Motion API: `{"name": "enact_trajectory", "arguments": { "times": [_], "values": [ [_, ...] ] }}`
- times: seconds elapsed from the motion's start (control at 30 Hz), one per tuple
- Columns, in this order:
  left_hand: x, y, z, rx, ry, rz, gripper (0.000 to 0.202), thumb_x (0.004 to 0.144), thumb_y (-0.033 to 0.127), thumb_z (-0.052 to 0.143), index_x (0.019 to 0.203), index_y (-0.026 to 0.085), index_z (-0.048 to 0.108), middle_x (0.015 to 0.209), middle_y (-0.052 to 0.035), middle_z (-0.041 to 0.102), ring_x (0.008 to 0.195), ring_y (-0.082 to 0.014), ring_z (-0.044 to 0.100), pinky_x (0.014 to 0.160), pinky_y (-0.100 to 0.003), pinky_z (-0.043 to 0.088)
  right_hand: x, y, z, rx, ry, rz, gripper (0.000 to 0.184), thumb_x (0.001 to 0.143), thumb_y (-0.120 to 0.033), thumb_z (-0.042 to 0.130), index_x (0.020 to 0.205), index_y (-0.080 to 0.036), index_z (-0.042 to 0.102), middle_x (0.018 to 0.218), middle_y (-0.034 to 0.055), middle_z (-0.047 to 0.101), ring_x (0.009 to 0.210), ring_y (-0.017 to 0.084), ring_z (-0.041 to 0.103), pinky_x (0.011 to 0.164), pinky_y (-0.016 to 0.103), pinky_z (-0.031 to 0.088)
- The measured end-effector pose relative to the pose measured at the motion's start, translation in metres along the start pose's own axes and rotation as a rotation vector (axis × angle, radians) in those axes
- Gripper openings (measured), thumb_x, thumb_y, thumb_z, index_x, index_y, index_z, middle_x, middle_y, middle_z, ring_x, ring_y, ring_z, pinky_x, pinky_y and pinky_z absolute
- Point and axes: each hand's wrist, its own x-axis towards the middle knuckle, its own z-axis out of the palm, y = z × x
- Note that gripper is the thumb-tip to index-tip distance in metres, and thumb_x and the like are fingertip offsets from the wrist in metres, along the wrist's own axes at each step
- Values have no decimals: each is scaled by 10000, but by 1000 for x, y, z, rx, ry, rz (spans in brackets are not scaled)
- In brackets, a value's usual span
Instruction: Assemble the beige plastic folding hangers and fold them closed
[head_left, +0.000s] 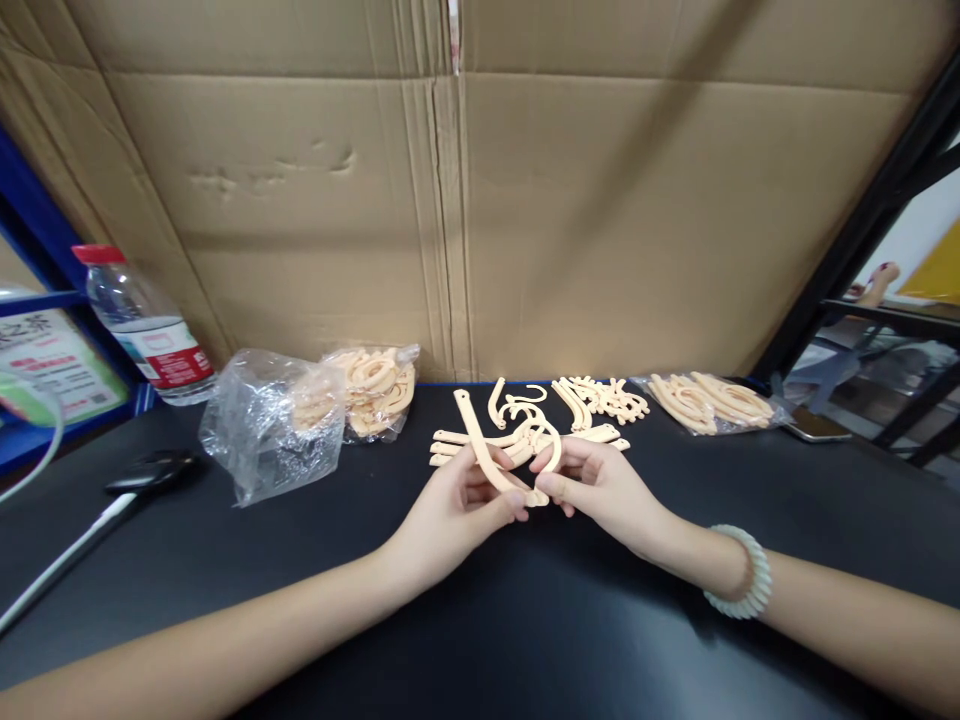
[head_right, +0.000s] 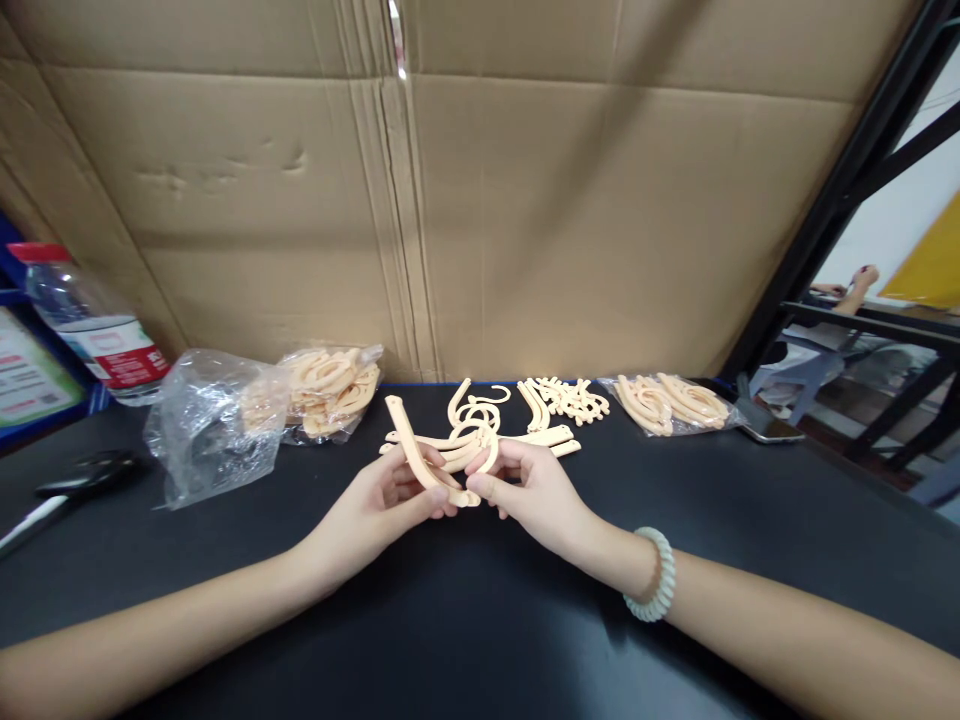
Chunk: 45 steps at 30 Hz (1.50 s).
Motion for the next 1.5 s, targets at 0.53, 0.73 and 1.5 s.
{"name": "enact_trajectory", "arguments": {
  "times": [0.53,0.73,1.5],
  "values": [
    [-4,4,5,-36,57,-58,275,746,263,761,827,156,521,791,-20,701,644,-127,676,637,-254,540,38,2,-89,-881,168,-354,154,866,-297,585,844,-213,713,880,73,716,873,243,621,811,425,483],
    [-3,2,6,-49,59,-51,281,738,261,769,821,162,520,764,1,680,637,-130,672,629,-262,534,46,16,-102,-1000,-8,-391,183,897,-257,556,893,-231,737,955,79,701,954,253,599,893,453,468],
    [-3,4,5,-45,64,-52,306,720,314,780,810,158,532,783,-15,671,639,-136,664,633,-275,532,25,-16,-53,-158,403,-231,290,864,-459,610,943,-185,666,979,91,699,771,195,696,763,383,570]
  ]
}}
